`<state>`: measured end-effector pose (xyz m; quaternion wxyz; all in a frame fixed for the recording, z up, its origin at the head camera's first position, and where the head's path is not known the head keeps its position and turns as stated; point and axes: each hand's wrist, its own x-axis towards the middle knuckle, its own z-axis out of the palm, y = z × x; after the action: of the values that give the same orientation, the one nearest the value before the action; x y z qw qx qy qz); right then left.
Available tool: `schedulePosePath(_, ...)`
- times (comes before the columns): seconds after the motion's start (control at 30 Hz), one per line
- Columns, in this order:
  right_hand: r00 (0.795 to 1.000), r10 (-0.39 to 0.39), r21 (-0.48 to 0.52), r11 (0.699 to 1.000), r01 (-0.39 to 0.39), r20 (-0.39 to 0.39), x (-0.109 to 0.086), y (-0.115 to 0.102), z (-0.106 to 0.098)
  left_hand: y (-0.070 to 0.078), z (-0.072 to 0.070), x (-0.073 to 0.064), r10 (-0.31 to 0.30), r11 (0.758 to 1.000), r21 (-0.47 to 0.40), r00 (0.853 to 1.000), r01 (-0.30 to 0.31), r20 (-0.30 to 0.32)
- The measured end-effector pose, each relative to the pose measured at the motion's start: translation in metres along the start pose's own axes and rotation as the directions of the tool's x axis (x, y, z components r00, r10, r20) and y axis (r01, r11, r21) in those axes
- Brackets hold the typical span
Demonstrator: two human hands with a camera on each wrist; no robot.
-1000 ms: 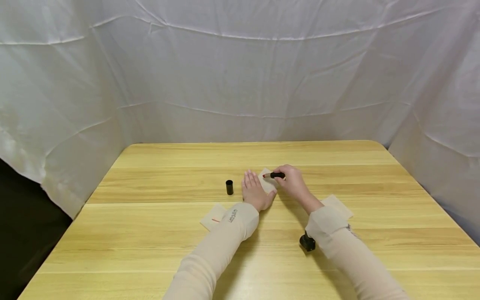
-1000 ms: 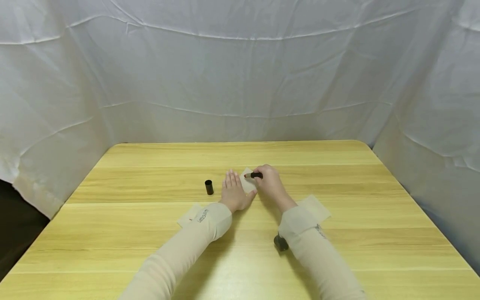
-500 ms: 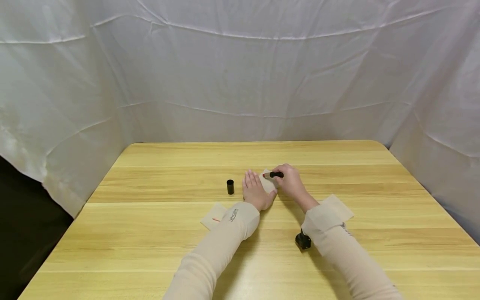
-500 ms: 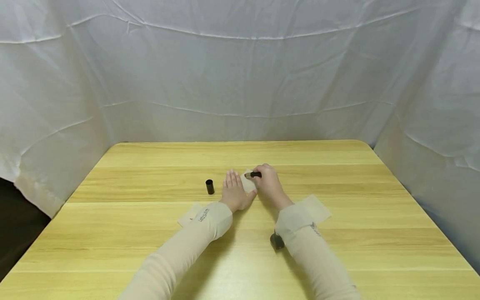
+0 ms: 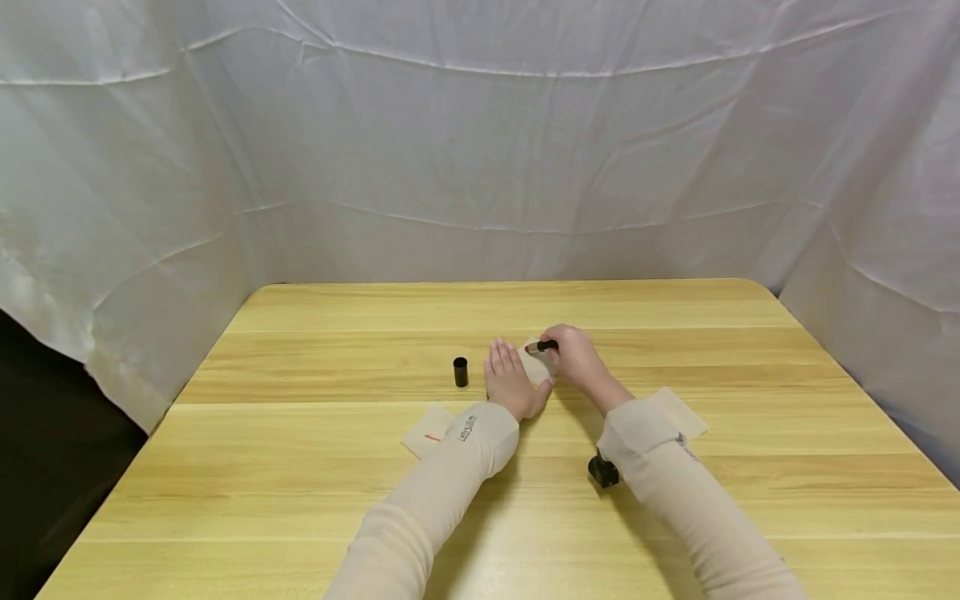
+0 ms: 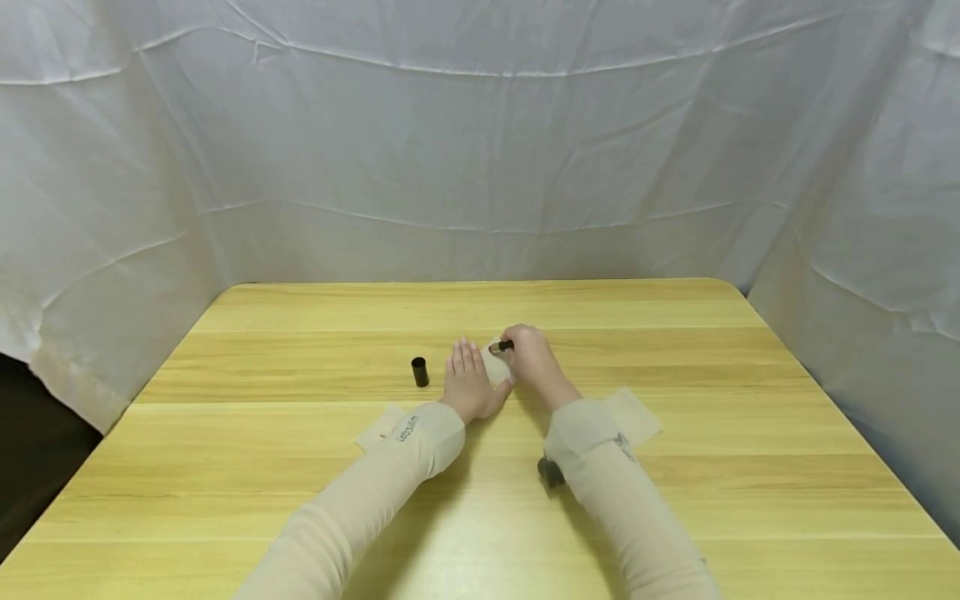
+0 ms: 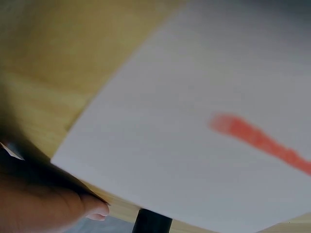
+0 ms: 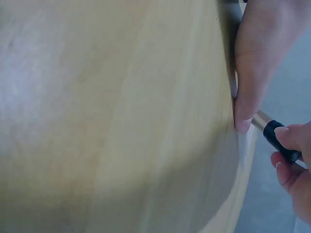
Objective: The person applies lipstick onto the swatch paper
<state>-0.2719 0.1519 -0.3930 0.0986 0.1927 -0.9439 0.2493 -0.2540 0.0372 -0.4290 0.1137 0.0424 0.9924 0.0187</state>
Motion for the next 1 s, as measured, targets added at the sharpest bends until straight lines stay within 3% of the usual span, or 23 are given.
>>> schedulePosePath(0.5, 1.000, -0.006, -0.029, 1.000, 0.007, 0.022, 0.0042, -0.0078, -0.0018, 0.0009, -0.0058, -0.0040, -0.003, 1.000, 0.009, 1.000, 0.003, 0.008)
schedulePosePath(1.0, 1.000, -0.013, -0.039, 0.999, 0.014, 0.022, 0.0000, -0.0070, -0.0023, 0.0010, -0.0007, 0.0030, -0.006, 1.000, -0.002, 0.999, 0.006, 0.032)
